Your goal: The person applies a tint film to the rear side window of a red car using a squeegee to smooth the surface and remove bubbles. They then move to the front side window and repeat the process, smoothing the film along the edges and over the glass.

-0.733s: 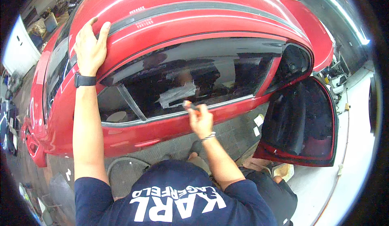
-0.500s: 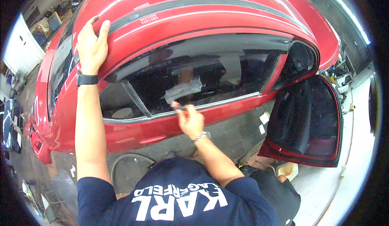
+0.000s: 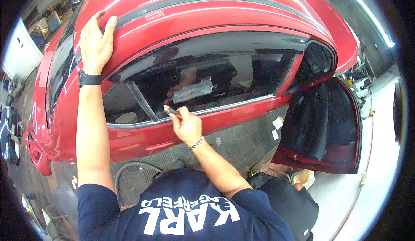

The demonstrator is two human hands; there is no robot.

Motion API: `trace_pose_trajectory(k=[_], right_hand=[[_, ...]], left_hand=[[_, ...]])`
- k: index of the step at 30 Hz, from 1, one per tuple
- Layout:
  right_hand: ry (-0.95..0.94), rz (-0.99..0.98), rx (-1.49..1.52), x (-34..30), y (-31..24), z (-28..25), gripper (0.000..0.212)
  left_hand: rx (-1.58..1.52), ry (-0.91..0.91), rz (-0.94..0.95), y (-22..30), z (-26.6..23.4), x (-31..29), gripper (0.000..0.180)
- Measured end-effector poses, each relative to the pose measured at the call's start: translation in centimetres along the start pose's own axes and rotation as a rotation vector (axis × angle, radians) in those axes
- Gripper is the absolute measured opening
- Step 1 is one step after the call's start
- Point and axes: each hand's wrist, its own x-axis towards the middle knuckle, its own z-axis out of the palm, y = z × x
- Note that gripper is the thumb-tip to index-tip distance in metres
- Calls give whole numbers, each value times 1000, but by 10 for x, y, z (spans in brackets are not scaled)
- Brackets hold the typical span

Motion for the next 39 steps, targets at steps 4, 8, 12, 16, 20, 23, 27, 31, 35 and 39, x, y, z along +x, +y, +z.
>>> trace_pose_trajectory(k=[4,8,12,16,20,23,27,31,35,39], right_hand=[[142,193,12,3,44,-53,25],[252,257,181,12,89,-83,22],[28,96,-30,16,3,-47,20],[-92,-103,26,12,-37,11,28],[61,104,4,18,13,-41,33],[215,237,207,25,100,-104,26],[215,260,274,37,135,-133,22],[184,207,88,39,36,-84,27],[-25,71,69,29,7,-40,31],[189,103,65,33,67,-82,29]], left_hand=[[-22,-3,10,10,-8,2,58],[-18,14,21,16,-8,2,59],[-10,25,18,16,-6,0,59],[-11,50,54,5,-4,1,58],[-36,49,45,1,-10,-1,55],[2,57,79,20,-15,2,56],[16,70,83,24,-15,4,57],[39,68,84,22,-13,3,58],[35,46,101,12,-10,1,57],[21,9,63,13,-16,1,57]])
